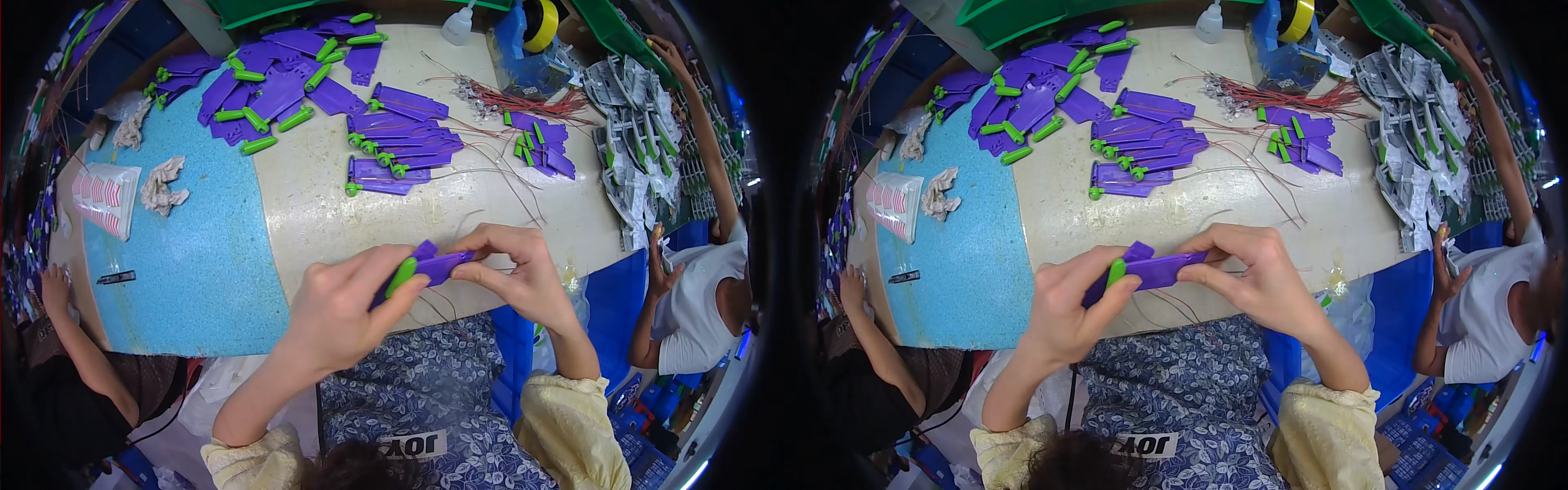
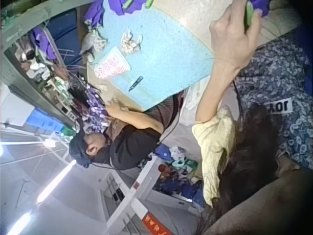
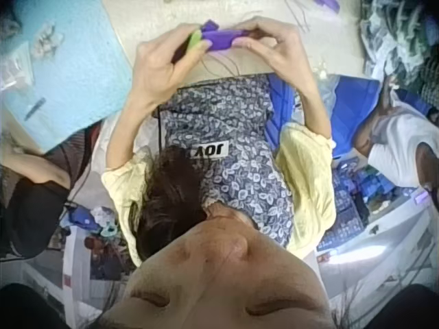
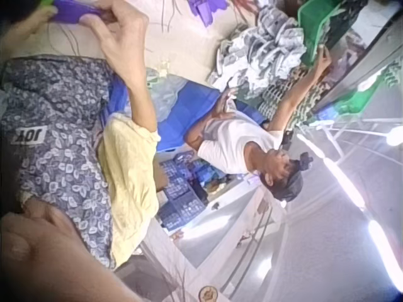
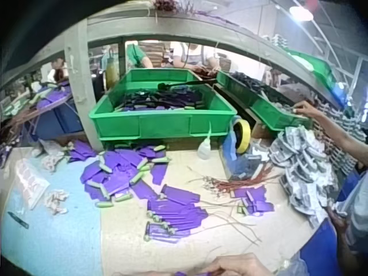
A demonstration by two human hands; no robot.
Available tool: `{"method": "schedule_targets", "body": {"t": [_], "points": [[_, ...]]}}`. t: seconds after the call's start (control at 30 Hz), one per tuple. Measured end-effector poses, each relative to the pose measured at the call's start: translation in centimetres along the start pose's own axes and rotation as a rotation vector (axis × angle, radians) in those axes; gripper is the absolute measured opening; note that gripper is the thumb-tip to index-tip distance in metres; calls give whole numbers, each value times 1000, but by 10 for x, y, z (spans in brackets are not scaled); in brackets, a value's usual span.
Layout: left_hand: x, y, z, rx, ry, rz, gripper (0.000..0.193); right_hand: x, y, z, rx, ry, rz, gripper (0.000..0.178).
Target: The person assembles small electronic components by inserting red wires into purple plastic housings. They apply glue from a bottle to secure the wires and then attach green plastic clips to the housings. The person works on multiple units sequentially, placing finished items on the table.
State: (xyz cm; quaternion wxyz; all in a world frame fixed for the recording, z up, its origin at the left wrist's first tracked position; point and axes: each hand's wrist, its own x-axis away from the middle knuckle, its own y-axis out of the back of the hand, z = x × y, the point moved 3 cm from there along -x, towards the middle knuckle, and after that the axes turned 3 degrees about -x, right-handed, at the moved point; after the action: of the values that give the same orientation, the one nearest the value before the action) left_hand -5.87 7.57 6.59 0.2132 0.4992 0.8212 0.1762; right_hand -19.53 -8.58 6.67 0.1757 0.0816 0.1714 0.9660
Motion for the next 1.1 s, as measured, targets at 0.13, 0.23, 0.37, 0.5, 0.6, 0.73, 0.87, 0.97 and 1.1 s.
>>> {"method": "schedule_targets", "body": {"t": [0.13, 0.23, 0.37, 0.5, 0.6, 0.73, 0.87, 0.97, 1.1], "points": [[4, -3, 1, 102, 101, 236, 26, 3, 1, 22, 199, -31, 52, 23], [-10, -10, -10, 43, 85, 237, 25, 2, -3, 34, 313, 76, -19, 17], [-23, -6, -10, 174, 201, 334, 23, 0, 11, 44, 288, 147, -120, 13], [-15, -3, 2, 697, 575, 367, 27, 2, 39, 39, 344, 134, -330, 7], [-13, -3, 3, 878, 682, 374, 30, 2, 38, 34, 282, 151, -369, 7], [-9, -4, 12, 909, 786, 329, 29, 8, 24, 45, 206, 236, -198, 8], [-5, -3, 9, 976, 812, 333, 28, -1, 34, 30, 222, 233, -320, 10], [-4, -5, 8, 1042, 834, 346, 29, 0, 34, 27, 199, 267, -357, 9], [2, -9, 13, 1108, 866, 329, 27, 3, 28, 30, 233, 223, -379, 9]]}}
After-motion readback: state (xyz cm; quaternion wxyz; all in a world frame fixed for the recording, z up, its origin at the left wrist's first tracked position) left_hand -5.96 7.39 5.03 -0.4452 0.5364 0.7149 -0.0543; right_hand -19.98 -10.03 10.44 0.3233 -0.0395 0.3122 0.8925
